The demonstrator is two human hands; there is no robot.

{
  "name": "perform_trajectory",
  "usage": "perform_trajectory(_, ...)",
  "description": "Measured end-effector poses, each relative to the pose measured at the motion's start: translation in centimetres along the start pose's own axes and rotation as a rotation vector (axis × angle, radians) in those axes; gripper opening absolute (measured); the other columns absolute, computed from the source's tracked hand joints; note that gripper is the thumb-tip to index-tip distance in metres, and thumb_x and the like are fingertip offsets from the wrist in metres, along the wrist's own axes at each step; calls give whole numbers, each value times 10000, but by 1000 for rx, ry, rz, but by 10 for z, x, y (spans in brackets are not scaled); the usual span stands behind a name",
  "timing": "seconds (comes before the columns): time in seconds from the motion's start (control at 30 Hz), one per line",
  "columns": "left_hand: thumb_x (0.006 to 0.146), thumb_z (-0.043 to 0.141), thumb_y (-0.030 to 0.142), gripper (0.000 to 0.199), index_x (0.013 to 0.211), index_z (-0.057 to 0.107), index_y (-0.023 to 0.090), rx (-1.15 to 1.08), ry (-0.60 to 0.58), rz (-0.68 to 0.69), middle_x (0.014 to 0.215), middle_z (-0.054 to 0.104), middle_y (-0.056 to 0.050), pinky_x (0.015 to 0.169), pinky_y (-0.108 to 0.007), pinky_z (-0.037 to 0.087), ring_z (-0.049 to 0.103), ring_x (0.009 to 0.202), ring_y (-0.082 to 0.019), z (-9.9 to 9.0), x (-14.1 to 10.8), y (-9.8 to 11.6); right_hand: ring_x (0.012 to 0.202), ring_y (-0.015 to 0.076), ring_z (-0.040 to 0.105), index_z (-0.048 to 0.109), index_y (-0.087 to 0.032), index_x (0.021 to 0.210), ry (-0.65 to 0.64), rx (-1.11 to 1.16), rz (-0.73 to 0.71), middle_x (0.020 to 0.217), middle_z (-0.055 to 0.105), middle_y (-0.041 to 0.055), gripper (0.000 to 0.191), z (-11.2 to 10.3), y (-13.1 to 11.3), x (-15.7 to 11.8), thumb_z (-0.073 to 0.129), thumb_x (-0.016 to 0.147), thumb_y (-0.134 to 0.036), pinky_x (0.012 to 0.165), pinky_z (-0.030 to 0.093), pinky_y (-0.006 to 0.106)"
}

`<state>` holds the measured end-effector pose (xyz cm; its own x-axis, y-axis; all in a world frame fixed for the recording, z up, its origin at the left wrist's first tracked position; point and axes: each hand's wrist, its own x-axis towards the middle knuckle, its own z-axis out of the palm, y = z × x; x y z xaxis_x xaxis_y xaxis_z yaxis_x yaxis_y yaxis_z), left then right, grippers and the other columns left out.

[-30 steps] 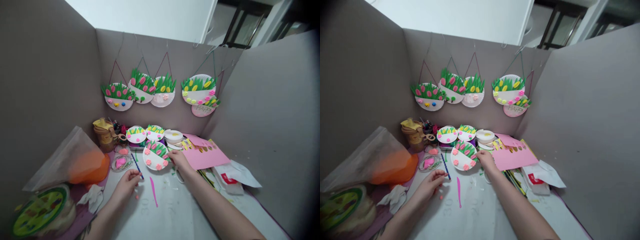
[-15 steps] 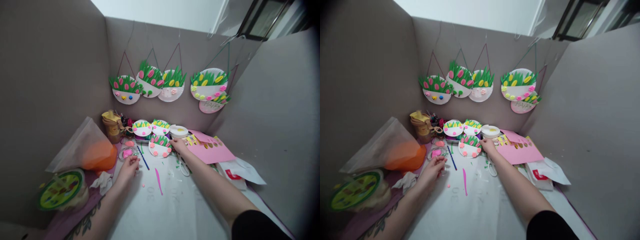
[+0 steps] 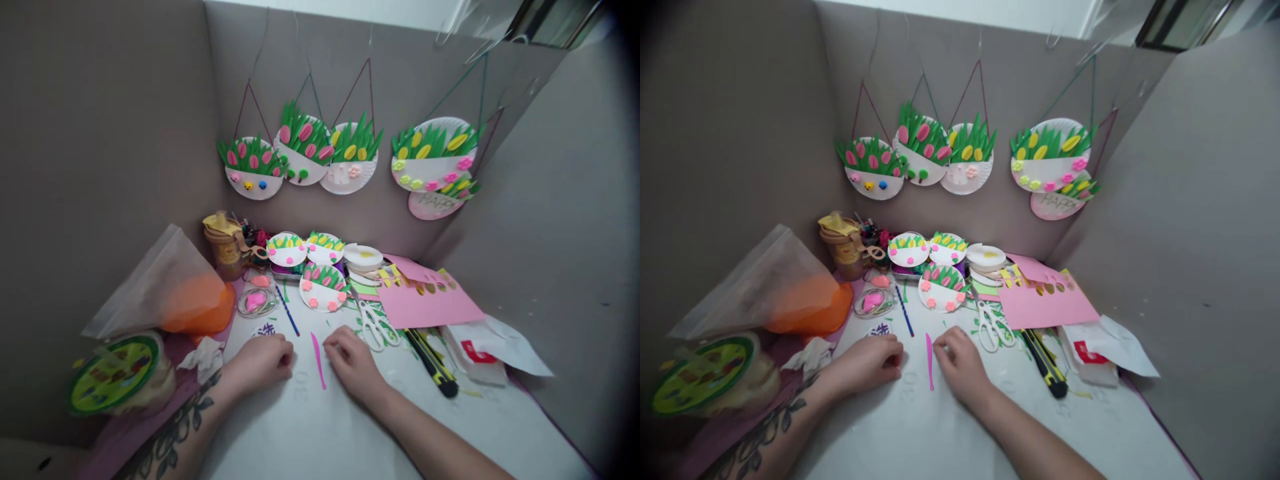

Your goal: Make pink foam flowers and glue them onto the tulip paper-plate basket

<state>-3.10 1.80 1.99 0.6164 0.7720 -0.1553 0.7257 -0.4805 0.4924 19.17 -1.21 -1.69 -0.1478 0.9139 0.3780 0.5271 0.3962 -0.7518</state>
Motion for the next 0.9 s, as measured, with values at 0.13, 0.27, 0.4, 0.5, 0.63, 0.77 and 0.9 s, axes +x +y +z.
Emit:
perform_trajectory(0.13,765,496,248,155,787,641,197,-276,127,29,834,624,-42,665,-256,363,545,756,-174,7,5,13,827,206,552,617,-246,1033,-69,-8,-185,854,596,49,255,7,-3,-16,521,829,-126,728,445,337)
perform_trajectory(0.27,807,459,328,227,730,598,165,-630,204,-90,727,588,-28,634,-245,367,512,705,-158,24,10,30,823,200,560,538,-288,1187,-45,9,-289,895,619,45,390,9,-3,-22,532,840,-110,708,459,324)
perform_trajectory(0.4,787,501,334,232,669,599,160,-796,184,-123,660,570,-12,617,-240,365,493,652,-144,37,10,39,770,195,560,588,-276,1020,-3,-2,-279,809,617,30,258,12,-3,-23,526,845,-96,678,453,316)
perform_trajectory(0.5,796,510,327,262,623,620,163,-732,211,-112,655,589,-22,627,-242,376,517,658,-150,37,9,40,765,200,559,574,-251,983,-12,-10,-289,803,609,40,196,14,-1,-22,512,851,-120,672,447,319)
perform_trajectory(0.63,865,449,357,343,676,675,182,-507,290,-36,725,648,-48,685,-252,408,583,733,-175,15,15,29,731,182,553,530,-223,878,-13,10,-246,766,581,34,126,17,3,-18,464,855,-118,647,433,293)
perform_trajectory(0.77,888,411,317,291,863,673,191,-15,568,-226,927,670,-87,769,-286,423,601,878,-210,-27,35,2,640,150,539,529,-212,888,-43,70,-278,730,575,16,171,19,4,-15,480,792,-79,582,415,251)
perform_trajectory(0.9,877,366,197,280,935,637,160,363,488,-564,982,662,-139,781,-315,428,615,936,-245,-58,67,-31,710,157,544,536,-207,907,-64,151,-380,765,598,28,261,19,4,-14,454,737,-27,645,437,256)
